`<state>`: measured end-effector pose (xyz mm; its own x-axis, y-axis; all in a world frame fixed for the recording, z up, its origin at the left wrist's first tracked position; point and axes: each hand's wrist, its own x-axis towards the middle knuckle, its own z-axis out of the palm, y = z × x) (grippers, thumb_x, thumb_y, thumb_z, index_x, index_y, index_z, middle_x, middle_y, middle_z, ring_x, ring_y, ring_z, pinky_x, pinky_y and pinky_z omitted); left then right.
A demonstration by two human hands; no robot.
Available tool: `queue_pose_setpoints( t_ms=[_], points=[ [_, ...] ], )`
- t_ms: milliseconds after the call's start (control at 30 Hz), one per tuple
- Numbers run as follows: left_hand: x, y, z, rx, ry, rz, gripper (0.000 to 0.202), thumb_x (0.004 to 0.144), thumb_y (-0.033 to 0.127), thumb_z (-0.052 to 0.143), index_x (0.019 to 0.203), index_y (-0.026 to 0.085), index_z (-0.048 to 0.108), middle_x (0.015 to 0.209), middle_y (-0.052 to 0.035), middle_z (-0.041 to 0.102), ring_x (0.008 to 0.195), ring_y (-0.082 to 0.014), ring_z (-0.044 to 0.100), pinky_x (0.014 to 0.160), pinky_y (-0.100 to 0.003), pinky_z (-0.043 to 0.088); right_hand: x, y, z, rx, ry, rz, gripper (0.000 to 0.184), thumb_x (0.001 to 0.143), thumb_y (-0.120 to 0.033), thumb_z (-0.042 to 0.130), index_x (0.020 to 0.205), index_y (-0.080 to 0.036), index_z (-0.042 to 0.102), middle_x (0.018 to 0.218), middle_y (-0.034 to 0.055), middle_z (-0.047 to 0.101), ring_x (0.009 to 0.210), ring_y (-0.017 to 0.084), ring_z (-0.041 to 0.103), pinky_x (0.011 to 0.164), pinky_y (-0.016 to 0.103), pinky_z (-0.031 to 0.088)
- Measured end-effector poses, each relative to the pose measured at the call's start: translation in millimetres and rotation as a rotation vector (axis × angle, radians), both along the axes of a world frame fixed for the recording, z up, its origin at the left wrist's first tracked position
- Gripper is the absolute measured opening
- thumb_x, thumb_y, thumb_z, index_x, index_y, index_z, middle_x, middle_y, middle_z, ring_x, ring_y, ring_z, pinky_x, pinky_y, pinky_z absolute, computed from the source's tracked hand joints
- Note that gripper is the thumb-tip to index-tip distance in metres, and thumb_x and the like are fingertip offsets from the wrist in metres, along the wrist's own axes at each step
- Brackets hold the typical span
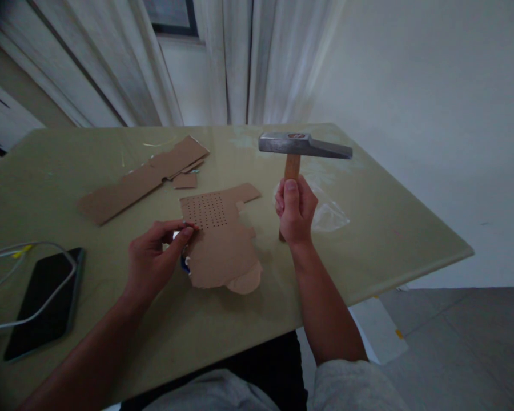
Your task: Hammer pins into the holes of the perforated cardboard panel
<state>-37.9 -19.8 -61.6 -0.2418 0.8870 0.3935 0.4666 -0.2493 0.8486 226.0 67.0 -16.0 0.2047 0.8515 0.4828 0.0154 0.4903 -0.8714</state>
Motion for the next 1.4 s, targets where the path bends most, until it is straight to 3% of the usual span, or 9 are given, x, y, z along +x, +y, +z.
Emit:
queue_pose_setpoints(
  t_ms=[767,967,1067,1200,1400],
  points=[
    [1,-1,3.3,0.016,0.061,-0.015,0.015,0.096,0.038,0.077,0.100,0.028,0.087,0.088,-0.0005,0.082,0.069,-0.0158,0.057,0.068,-0.031,0.047,-1,0,0.5,-0.004,0.000,-0.001,0.053,0.100,-0.075,0.064,0.082,-0.026,0.054,0.057,-0.0098,0.036,0.041,0.008,0.029,0.038,0.024,0.022],
    [2,0,5.5,0.036,0.083,-0.016,0.015,0.096,0.038,0.076,0.100,0.028,0.086,0.088,-0.0005,0.081,0.069,-0.0163,0.055,0.069,-0.031,0.048,9,2,-5.4,-0.072,-0.106,0.068,0.053,0.101,-0.075,0.062,0.082,-0.026,0.053,0.060,-0.0088,0.039,0.044,0.009,0.030,0.041,0.025,0.024],
    [3,1,5.1,0.034,0.076,-0.017,0.015,0.096,0.038,0.076,0.099,0.027,0.086,0.089,-0.0007,0.081,0.068,-0.0165,0.055,0.070,-0.032,0.048,17,0,-5.8,-0.068,-0.311,0.141,0.053,0.105,-0.071,0.060,0.080,-0.025,0.055,0.061,-0.0070,0.044,0.048,0.010,0.035,0.045,0.026,0.026],
    [2,3,0.9,0.036,0.087,-0.055,0.016,0.098,0.037,0.074,0.103,0.027,0.085,0.093,-0.0005,0.082,0.070,-0.0167,0.056,0.073,-0.033,0.049,17,-11,12.1,-0.014,-0.694,0.298,0.054,0.109,-0.066,0.054,0.076,-0.023,0.054,0.062,-0.0053,0.045,0.055,0.011,0.040,0.054,0.029,0.030],
    [3,5,0.7,0.071,0.096,-0.090,0.018,0.100,0.036,0.072,0.105,0.025,0.085,0.091,-0.0018,0.081,0.071,-0.0176,0.057,0.072,-0.032,0.048,-3,-21,63.7,0.084,-1.089,0.356,0.049,0.112,-0.060,0.044,0.081,-0.023,0.053,0.063,-0.0037,0.047,0.058,0.014,0.042,0.063,0.032,0.029]
  ],
)
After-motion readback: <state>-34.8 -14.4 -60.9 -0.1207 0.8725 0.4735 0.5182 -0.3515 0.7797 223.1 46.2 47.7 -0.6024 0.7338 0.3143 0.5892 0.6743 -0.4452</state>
